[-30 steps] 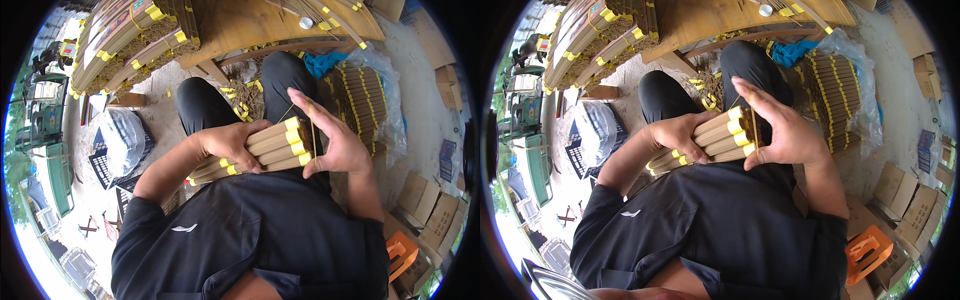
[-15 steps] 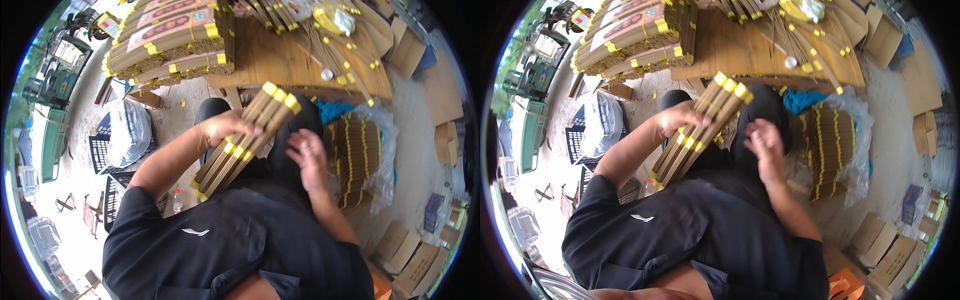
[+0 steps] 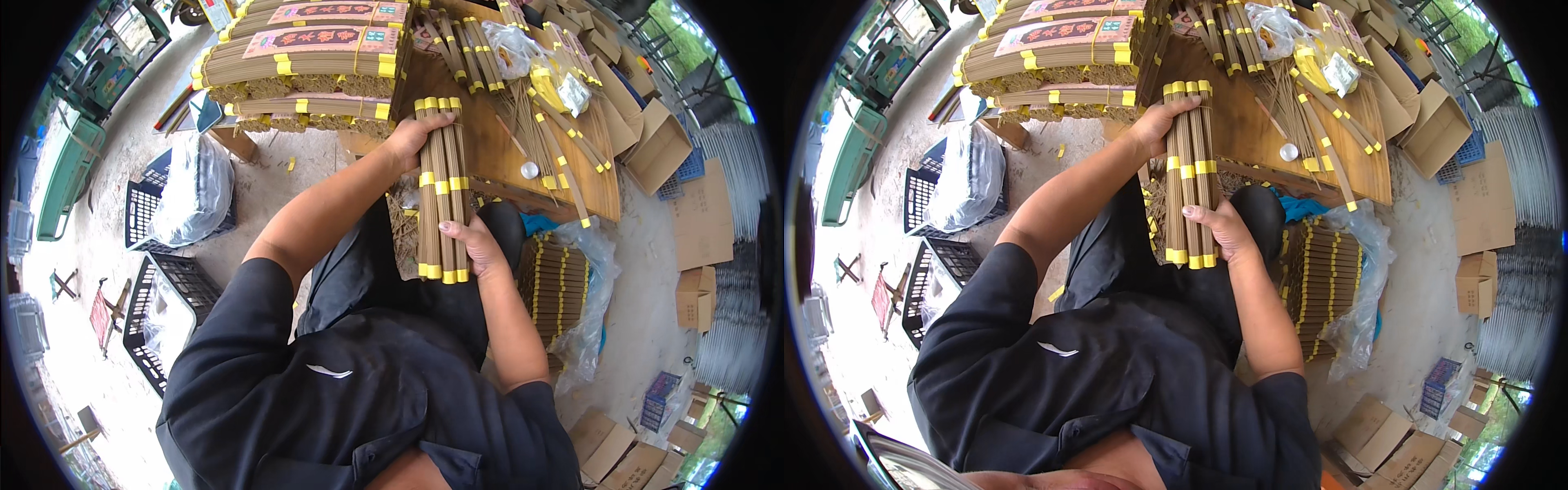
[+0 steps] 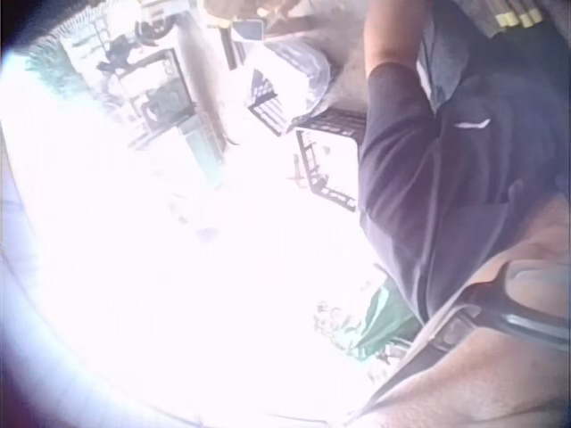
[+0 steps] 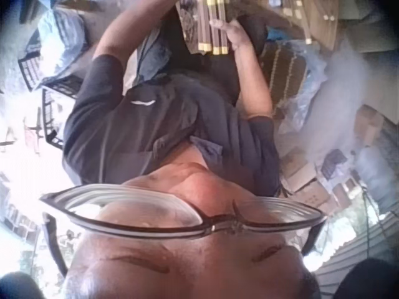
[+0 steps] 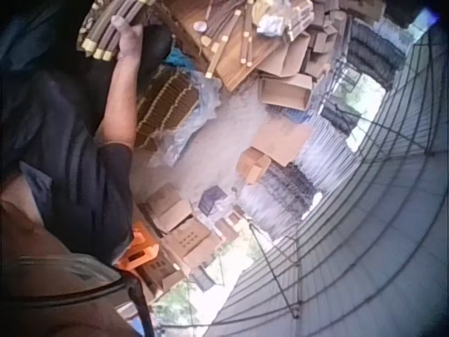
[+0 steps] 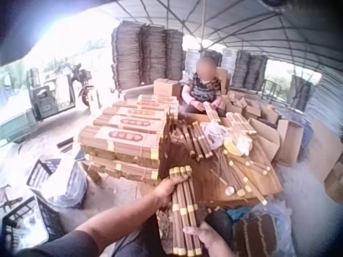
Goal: The person gathers loose incense sticks and bundles them into groups, securing each bundle with yellow rubber bands. The person repeatedly picks up sticks, aligns them, and wraps bands around the bundles before placing them on a stack.
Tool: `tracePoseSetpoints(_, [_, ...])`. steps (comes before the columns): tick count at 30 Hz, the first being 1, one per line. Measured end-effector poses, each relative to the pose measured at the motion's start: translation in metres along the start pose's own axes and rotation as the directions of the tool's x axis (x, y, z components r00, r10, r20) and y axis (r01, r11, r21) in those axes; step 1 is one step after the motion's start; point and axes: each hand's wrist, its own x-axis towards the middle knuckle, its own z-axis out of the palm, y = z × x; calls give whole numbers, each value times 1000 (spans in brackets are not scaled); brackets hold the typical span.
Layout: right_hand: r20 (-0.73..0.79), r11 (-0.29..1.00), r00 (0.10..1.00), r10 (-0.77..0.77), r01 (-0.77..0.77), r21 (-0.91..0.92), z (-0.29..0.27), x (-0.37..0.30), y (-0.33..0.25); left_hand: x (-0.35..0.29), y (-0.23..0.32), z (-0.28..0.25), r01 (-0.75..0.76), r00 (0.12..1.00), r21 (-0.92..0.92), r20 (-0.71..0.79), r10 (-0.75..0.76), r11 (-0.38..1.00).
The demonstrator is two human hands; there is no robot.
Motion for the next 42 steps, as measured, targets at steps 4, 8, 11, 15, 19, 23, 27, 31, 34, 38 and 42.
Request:
tracePoseSetpoints(4, [-96,996,995,-35,26,-91,9,4,10,-1,-1,21,-64,946,235,-296,134,970])
tracePoseSetpoints(8, [-80,989,990,-115,107,-100,9,6,14,5,-8,14,-139,959,150,-227,171,979])
tracePoseSetpoints(11, [-96,981,978,-187,182,-61,3,11,8,-16,-31,2,-5,999,9,32,5,1000])
tracePoseSetpoints(15, [-180,977,964,-195,176,-118,-14,40,-6,-70,-88,-2,-20,995,146,101,5,989])
tracePoseSetpoints(19, [-309,970,930,-200,143,-197,-18,49,-15,-97,-102,18,141,987,53,-84,-136,989])
tracePoseSetpoints(23, [-388,974,898,-208,225,-2,-8,29,-4,-94,-107,11,100,995,-2,-21,-100,995])
tracePoseSetpoints(27, [-449,939,824,-345,302,-166,-4,22,30,-99,-113,14,-20,1000,159,10,18,987])
tracePoseSetpoints(31, [-441,967,863,-245,250,-49,15,17,10,-104,-104,-2,-24,996,446,88,-17,895])
tracePoseSetpoints(34, [-286,967,925,-250,254,-25,0,17,9,-102,-81,-19,-47,984,551,171,-58,833])
tracePoseSetpoints(38, [-175,959,943,-284,284,-24,8,6,10,-104,-81,-29,-121,990,540,121,65,833])
tracePoseSetpoints(42, [4,937,942,-336,335,-105,3,-7,28,-102,-87,-36,-217,976,555,141,166,803])
